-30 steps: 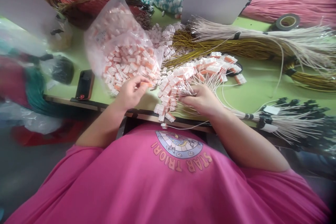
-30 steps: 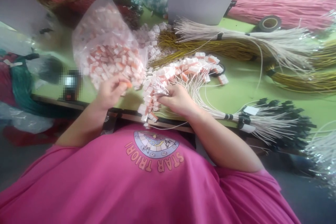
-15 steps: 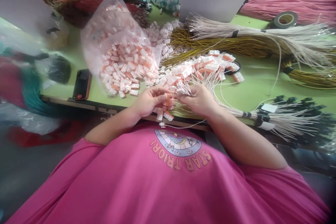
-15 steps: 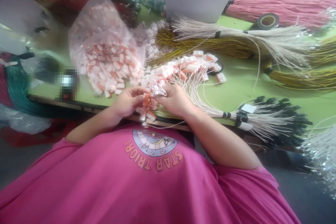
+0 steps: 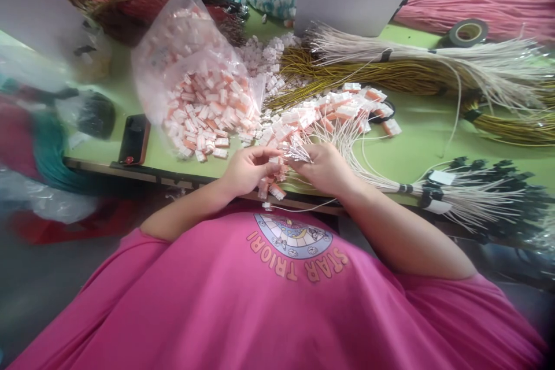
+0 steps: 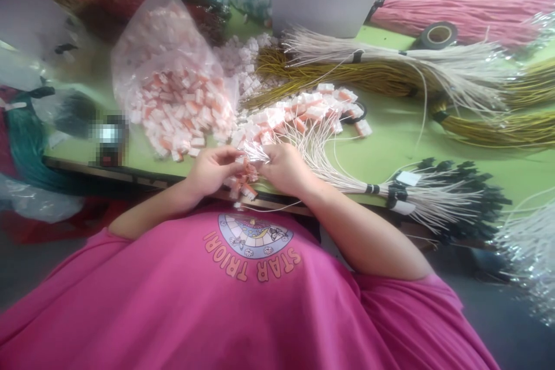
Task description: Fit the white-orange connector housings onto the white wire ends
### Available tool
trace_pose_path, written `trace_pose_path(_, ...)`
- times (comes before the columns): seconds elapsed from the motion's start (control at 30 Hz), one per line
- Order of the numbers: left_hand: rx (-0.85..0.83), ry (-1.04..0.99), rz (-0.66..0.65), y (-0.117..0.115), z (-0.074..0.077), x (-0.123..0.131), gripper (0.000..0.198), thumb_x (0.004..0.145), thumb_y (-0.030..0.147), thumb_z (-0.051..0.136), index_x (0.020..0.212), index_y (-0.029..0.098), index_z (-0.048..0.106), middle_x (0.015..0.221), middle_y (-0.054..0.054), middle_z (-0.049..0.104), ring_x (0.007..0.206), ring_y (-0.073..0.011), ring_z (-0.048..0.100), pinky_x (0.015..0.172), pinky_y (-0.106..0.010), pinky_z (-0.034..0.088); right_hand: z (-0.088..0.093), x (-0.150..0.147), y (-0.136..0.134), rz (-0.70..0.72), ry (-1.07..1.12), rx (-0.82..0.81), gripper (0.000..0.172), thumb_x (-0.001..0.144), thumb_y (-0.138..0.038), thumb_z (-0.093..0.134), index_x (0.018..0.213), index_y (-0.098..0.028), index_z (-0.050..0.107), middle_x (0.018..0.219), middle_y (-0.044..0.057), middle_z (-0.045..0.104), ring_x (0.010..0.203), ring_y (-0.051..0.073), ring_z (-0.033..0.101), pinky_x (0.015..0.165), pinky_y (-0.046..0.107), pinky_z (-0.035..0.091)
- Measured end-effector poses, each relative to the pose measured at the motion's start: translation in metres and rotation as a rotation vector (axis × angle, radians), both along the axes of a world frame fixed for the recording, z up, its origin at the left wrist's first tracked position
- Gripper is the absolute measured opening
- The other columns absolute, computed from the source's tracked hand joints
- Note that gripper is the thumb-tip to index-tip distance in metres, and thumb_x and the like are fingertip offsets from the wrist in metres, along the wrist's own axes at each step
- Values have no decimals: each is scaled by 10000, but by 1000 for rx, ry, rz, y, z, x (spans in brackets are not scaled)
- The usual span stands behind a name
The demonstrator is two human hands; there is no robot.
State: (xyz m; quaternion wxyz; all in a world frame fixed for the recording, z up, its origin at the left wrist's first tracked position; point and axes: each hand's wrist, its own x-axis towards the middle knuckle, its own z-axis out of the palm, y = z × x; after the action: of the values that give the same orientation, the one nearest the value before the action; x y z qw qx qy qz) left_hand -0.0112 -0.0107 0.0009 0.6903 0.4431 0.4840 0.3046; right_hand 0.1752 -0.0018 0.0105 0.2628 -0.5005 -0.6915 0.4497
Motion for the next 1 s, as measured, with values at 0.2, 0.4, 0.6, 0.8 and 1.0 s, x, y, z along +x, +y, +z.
trace_pose_path(0.2,-8,-7,7,-2,6,1,387,719,304,744,1036,146,588,672,-11,678,426,-168,646,312,-209,470,-5,0,-1,-14,26,39,221,745,-254,566,558,-166,488,546,-29,440,552,78,376,515,256,294)
trace_pose_path(0.4,5,6,-18,-5,3,5,298,702,277,760,911,132,604,696,-21,648,467,-184,671,300,-181,452,-8,-1,0,37,13,53,177,739,-226,542,578,-169,499,563,-25,458,564,87,400,538,262,309)
trace_pose_path(0.6,139,109,-56,-6,0,1,289,750,296,720,955,119,621,798,-55,661,502,-151,670,352,-187,475,-8,-2,-2,37,-7,16,187,778,-261,552,618,-171,514,597,-13,490,593,104,438,563,269,343)
trace_pose_path(0.8,692,451,-185,-2,5,-18,219,811,308,674,959,149,703,855,-54,673,689,-118,644,649,-237,543,-6,6,5,163,25,7,242,820,-360,572,673,-171,605,621,-11,540,605,111,484,582,268,372)
trace_pose_path(1.0,987,1125,-105,30,-2,-80,202,887,222,538,991,177,706,1006,-96,687,881,-215,622,802,-365,494,-6,11,11,30,80,143,208,792,-354,623,683,-177,629,738,22,603,743,148,551,695,300,415)
